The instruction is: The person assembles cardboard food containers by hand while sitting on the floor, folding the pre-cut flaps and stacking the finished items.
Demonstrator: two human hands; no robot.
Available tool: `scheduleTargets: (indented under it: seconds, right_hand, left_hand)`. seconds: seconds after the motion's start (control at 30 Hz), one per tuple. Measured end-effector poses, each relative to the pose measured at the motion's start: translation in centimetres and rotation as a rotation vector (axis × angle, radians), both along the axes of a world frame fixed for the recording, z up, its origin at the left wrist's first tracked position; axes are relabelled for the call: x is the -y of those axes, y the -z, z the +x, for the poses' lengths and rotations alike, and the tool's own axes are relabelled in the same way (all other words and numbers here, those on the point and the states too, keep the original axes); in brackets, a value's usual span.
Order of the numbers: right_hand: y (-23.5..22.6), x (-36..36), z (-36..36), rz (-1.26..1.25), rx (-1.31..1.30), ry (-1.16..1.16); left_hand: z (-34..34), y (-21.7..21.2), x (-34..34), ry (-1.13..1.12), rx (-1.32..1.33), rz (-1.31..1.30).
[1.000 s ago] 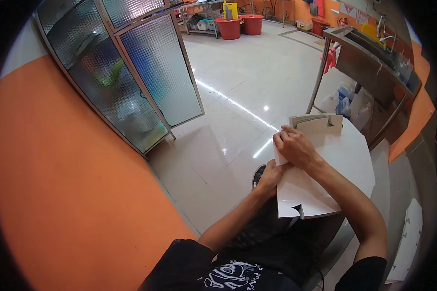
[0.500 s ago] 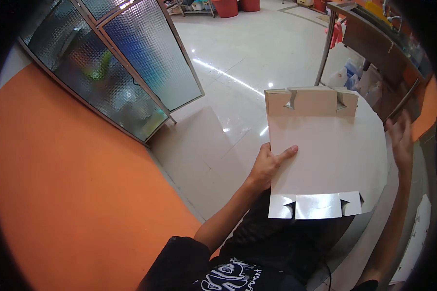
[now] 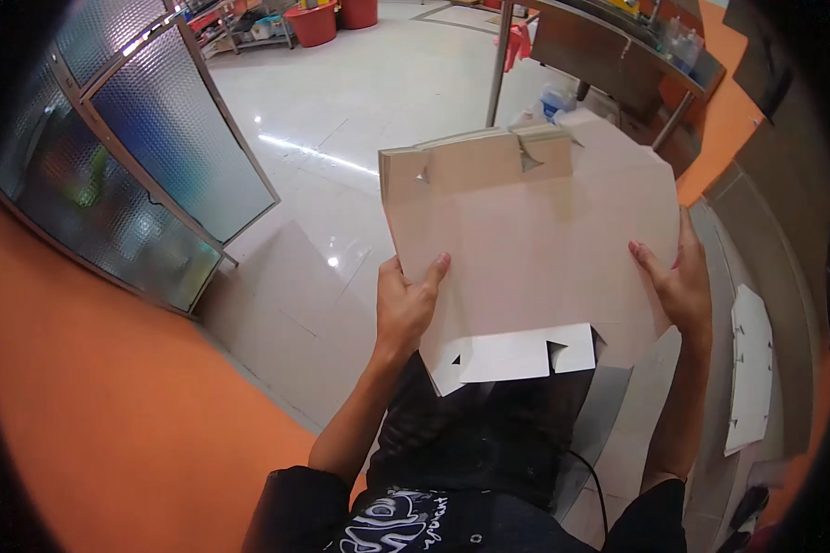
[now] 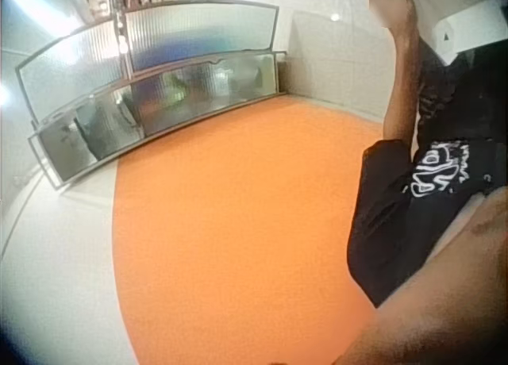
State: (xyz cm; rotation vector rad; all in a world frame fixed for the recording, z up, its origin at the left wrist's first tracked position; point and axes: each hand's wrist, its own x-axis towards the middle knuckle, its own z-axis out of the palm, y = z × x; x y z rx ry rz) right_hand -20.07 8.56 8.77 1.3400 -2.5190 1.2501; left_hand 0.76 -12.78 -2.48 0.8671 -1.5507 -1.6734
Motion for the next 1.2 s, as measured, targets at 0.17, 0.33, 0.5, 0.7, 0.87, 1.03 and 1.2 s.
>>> scheduleTargets:
  seconds: [0.17,0.33,0.5,0.7,0.87,1.03,1.2]
  right_hand:
    - [-2.2,0.7,7.8,0.179,-0.353,0.281]
    - [-1.4,1.7,10.7,0.214,-0.374,0.276]
    - [1.2,2.2,11.6,0.267,-0.539,0.329]
    - [0.2,-0.8,3.9,0.041,-0.173,0.265]
    - [5.1,-3.9,-3.0,0.195,-0.001,0.398]
    - [10.6,-6.2,0.4,-0.165,0.394,0.542]
    - [14.6,-8.0,5.3,-0.728,1.146,0.298]
  left_hand:
    - [-1.0,-0.5,-1.4,-0.096,0.025,-0.161]
    - [-1.8,-0.9,-2.4,-0.122,0.026,-0.317]
    - [-2.7,-1.0,-2.9,-0.126,0.038,-0.341]
    - [-1.3,0.1,-0.5,0.027,-0.083,0.049]
    - [-0.5,-0.3,-0.3,0.206,-0.122,0.298]
    - [0.2,2.0,-1.9,0.086,-0.215,0.400]
    - [0.6,2.3,-8.7,-0.095,-0.283,0.465]
